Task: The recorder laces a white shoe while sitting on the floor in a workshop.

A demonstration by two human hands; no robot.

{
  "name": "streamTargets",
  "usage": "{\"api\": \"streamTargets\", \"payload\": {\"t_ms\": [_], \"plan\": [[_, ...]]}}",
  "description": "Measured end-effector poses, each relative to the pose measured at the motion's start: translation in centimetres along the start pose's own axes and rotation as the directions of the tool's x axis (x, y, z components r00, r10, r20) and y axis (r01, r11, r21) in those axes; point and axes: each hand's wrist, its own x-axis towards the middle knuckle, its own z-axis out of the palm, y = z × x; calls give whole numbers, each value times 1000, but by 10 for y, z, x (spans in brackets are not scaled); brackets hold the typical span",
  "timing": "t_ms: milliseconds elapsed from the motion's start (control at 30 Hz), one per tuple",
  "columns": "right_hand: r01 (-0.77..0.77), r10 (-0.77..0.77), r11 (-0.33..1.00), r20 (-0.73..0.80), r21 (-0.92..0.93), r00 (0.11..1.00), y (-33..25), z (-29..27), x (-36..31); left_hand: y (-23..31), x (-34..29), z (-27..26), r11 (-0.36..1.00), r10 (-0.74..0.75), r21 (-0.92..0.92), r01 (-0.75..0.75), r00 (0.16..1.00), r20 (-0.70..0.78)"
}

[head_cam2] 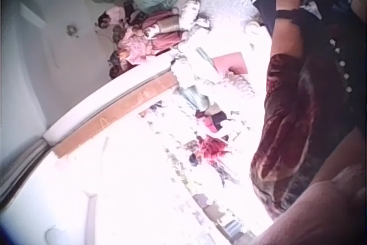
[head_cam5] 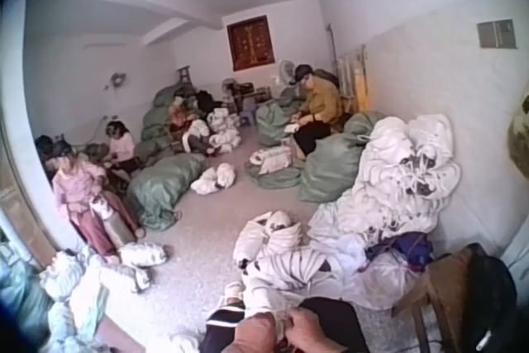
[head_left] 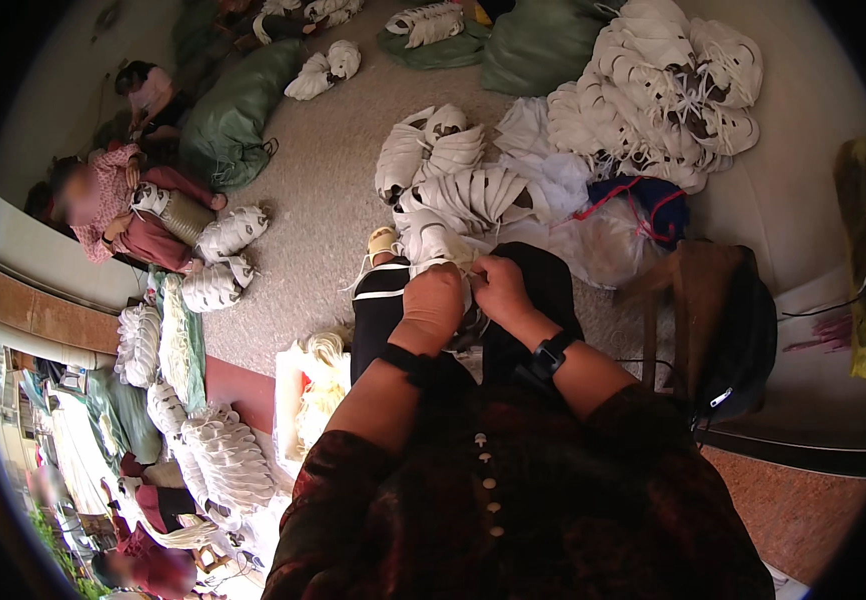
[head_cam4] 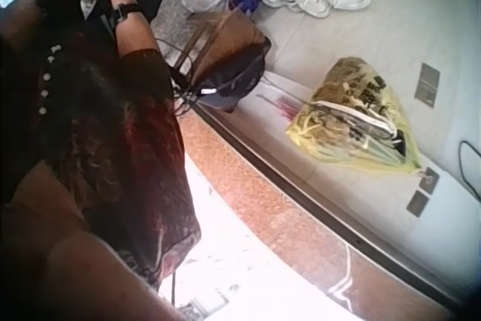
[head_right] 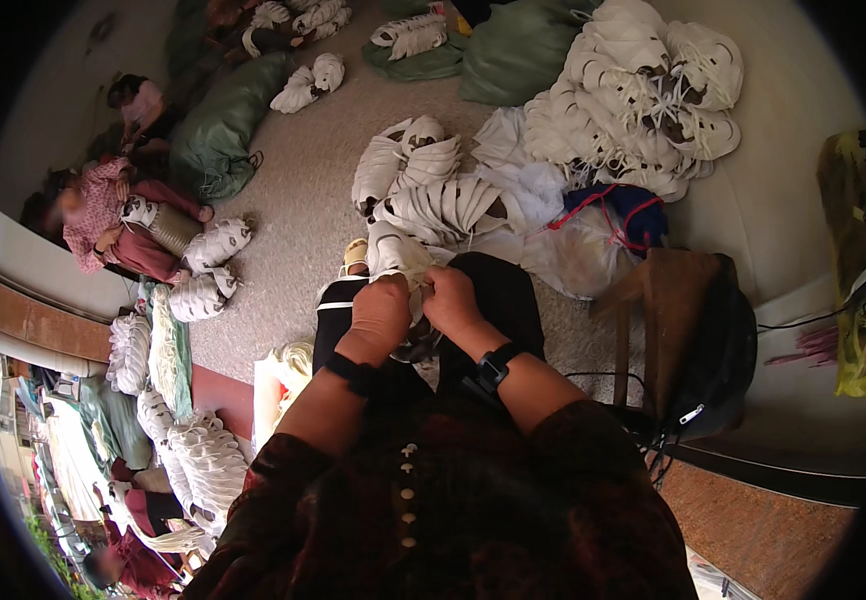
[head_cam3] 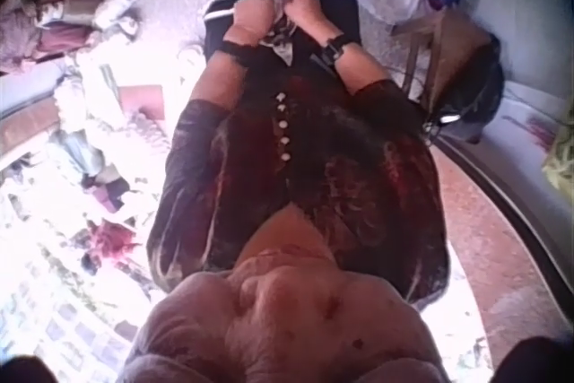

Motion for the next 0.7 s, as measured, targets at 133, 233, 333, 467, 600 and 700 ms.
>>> {"api": "streamTargets", "payload": {"t_ms": [133,233,333,467,600,700], "plan": [[-5,-4,986,-55,-169,998,-14,-8,-1,-32,-40,-24,966,-89,-238,100,994,58],[305,-322,942,-123,-139,939,-29,-3,6,-53,-53,-14,835,-168,-512,203,979,115],[377,-333,910,241,-171,912,-34,10,14,-61,-48,-5,28,-356,-914,404,859,368],[377,-300,905,334,-196,894,-34,18,16,-69,-36,1,-108,-472,-935,337,811,346],[323,-260,926,288,-197,922,-36,17,13,-69,-28,7,-84,-464,-938,337,819,336],[304,-264,941,240,-151,934,-34,18,11,-69,-24,15,-120,-453,-951,287,836,309]]}}
